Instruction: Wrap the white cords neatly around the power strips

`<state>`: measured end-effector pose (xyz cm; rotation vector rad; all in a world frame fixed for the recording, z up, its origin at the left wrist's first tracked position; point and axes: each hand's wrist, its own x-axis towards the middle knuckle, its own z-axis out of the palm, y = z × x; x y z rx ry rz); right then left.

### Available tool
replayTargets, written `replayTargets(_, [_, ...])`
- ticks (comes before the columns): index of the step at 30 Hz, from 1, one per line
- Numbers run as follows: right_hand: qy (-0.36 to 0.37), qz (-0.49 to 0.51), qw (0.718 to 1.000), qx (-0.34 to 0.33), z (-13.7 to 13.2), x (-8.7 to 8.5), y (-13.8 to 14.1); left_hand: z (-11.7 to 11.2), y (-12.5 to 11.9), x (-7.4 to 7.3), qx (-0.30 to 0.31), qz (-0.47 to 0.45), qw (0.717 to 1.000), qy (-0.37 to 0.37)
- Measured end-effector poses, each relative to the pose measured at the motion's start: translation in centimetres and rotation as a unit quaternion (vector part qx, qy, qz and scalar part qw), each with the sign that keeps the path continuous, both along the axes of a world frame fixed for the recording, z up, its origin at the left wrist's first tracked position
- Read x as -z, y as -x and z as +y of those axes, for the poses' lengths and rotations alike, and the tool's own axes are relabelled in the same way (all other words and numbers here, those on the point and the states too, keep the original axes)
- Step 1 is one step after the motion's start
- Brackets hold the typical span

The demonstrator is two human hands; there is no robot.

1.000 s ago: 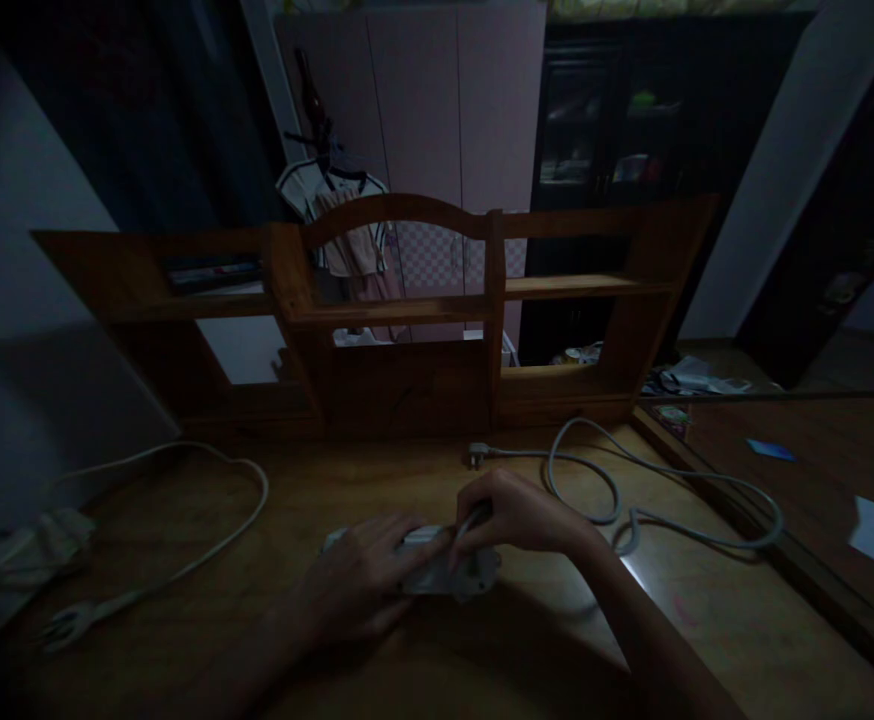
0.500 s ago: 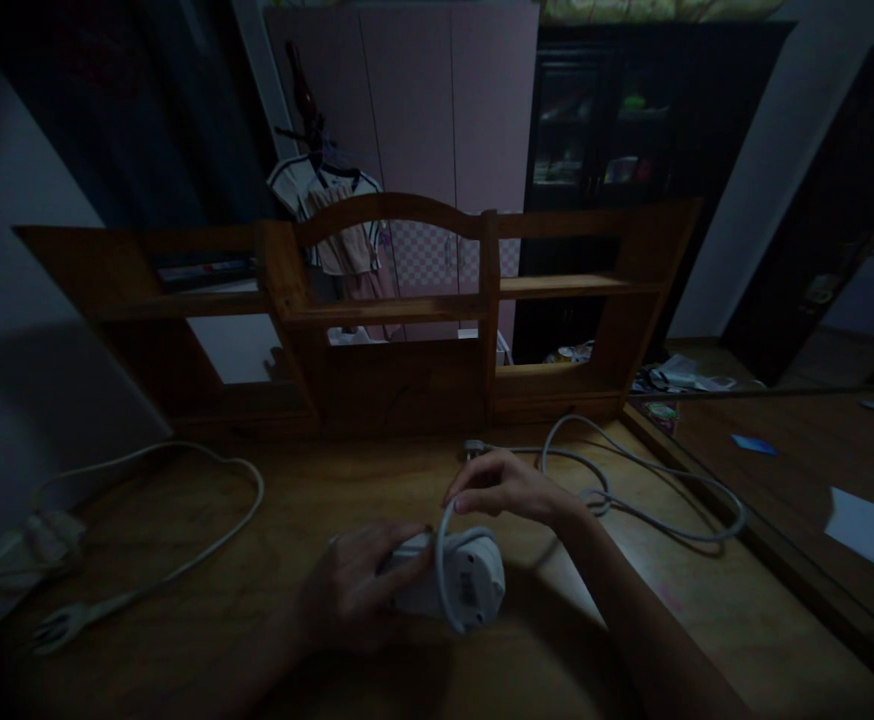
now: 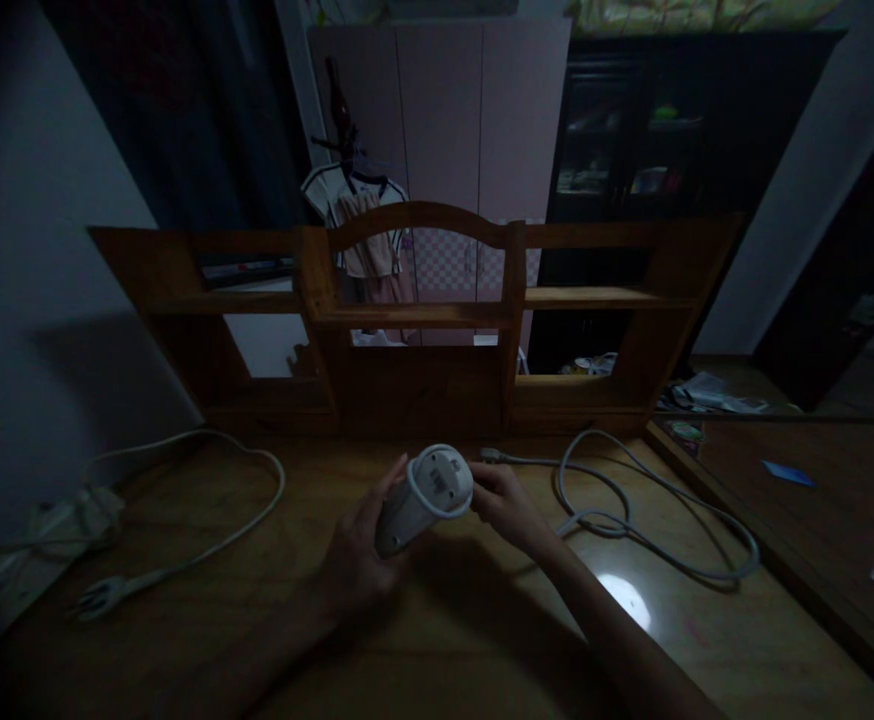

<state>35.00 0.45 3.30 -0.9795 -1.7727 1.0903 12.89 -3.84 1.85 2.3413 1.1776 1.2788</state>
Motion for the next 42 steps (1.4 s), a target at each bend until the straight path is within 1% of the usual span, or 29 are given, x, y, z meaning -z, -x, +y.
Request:
replayTargets(3, [-0.041,-0.012,0.999,0.028,-0.3,-0.1,0.5,-0.2,-0.5,-0.6,-0.021,0.016,0.999,0.026])
replayTargets(8, [-0.099,-0.06,0.99,0.08,-0.5,0.0,0.9,0.1,-0.5,-1.3,-0.092,0.03,0.993,0.06])
replayTargets(12, [-0.181,-0.12,0.967,0.133,-0.4,0.4,0.7,0.8,0.1,-1.2,-0.16,0.061,0.983,0.062])
replayTargets(15, [-0.21,-0.152,0.953,0.157,-0.2,0.8,0.5,1.2,0.3,-1.0,-0.181,0.104,0.977,0.05])
replayTargets(18, [-0.206,-0.165,0.953,0.15,-0.2,1.2,0.6,1.2,0.2,-0.8,-0.184,0.145,0.971,0.036])
replayTargets(23, [-0.181,-0.178,0.962,0.099,-0.6,2.1,1.7,0.9,-0.2,-0.6,-0.223,0.185,0.957,0.023])
replayTargets(26, [-0.175,-0.179,0.964,0.086,-1.1,2.5,2.4,1.1,-0.1,-0.5,-0.239,0.202,0.949,0.03])
replayTargets(29, [-0.177,-0.194,0.962,0.076,-1.5,2.7,2.6,1.6,0.3,-0.3,-0.249,0.196,0.947,0.046])
replayTargets(33, [-0.201,-0.242,0.945,0.084,-1.7,2.8,2.4,2.2,0.9,-0.1,-0.232,0.162,0.958,0.052])
replayTargets(36, [-0.225,-0.269,0.933,0.083,-1.8,2.6,2.2,2.3,0.9,0.0,-0.217,0.152,0.964,0.033])
replayTargets(39, [-0.236,-0.272,0.931,0.065,-2.1,2.0,2.2,2.3,0.7,0.2,-0.209,0.142,0.968,-0.007])
replayTargets(42, [-0.245,-0.255,0.934,0.039,-2.6,1.2,2.2,2.1,0.7,0.1,-0.185,0.133,0.973,-0.043])
